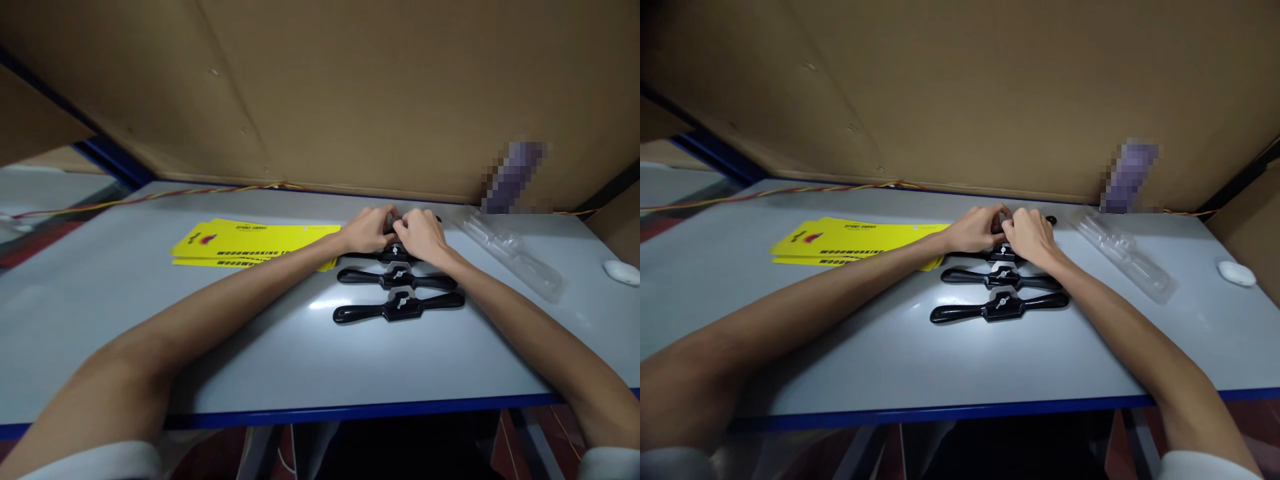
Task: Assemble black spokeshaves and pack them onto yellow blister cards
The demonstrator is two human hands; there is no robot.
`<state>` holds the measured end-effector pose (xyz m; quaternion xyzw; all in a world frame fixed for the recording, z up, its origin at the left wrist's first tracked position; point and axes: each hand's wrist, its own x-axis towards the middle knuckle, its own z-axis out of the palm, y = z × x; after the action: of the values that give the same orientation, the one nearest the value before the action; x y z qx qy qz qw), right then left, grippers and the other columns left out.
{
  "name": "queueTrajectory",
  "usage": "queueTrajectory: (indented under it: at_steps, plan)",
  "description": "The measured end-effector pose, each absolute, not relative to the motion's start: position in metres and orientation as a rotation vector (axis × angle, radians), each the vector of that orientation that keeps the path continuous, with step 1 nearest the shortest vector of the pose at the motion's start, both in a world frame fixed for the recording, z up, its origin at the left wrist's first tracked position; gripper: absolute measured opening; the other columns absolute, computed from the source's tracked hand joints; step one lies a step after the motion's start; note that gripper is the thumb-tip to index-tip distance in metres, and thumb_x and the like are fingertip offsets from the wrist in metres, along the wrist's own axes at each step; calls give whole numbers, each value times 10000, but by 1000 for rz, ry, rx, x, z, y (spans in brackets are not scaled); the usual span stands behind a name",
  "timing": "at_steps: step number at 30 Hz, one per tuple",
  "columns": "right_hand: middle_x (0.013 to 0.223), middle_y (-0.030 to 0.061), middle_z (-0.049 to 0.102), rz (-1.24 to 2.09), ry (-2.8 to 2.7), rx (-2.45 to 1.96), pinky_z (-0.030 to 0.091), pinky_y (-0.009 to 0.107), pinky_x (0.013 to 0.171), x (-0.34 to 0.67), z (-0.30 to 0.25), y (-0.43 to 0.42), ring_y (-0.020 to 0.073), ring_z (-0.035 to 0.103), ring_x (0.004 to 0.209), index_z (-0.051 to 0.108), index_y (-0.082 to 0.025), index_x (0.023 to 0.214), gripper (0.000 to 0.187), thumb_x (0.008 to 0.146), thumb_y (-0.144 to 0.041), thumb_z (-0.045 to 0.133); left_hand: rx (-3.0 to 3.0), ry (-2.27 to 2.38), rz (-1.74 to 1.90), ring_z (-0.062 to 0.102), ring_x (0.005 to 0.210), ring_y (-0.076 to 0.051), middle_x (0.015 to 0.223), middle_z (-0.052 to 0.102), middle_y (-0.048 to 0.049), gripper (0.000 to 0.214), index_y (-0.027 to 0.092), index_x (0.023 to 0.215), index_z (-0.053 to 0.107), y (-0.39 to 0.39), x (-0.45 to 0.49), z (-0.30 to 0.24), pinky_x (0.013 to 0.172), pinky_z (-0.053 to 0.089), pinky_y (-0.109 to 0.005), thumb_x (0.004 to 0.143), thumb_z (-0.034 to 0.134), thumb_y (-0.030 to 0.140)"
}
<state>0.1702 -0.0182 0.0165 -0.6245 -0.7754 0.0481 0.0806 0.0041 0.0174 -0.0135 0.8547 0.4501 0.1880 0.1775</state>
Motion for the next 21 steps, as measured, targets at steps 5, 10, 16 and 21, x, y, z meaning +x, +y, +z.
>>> queueTrajectory:
  at_steps: [5,10,16,21]
  plan:
    - [1074,193,823,186,-2288,-1848,494,350,736,170,13,-15,313,751,1007,811,-189,985,416,1045,-320,421,2422,1309,590,591,659,-200,737,678,-8,381,153,1151,639,16,4,-15,636,395,-307,820,653,343]
    - [1012,170,820,254,-2284,-1847,469,324,717,170,14,-11,277,738,960,802,-184,918,418,1033,-315,422,2413,1322,628,601,683,-192,765,681,-8,391,150,1128,663,17,4,-17,657,410,-297,801,688,363]
    - [1002,121,799,358,-2355,-1735,460,337,795,193,35,-14,265,701,975,752,-207,949,376,1061,-384,440,2465,1230,494,618,706,-194,790,692,-8,570,146,1296,694,26,-5,-14,674,407,-294,863,687,516]
    - [1080,99,736,161,-2215,-1520,465,423,899,267,65,-31,281,640,998,648,-240,1051,266,1013,-443,481,2557,1111,473,663,887,-231,946,733,-61,664,153,1416,677,36,-17,-13,847,485,-325,901,658,571]
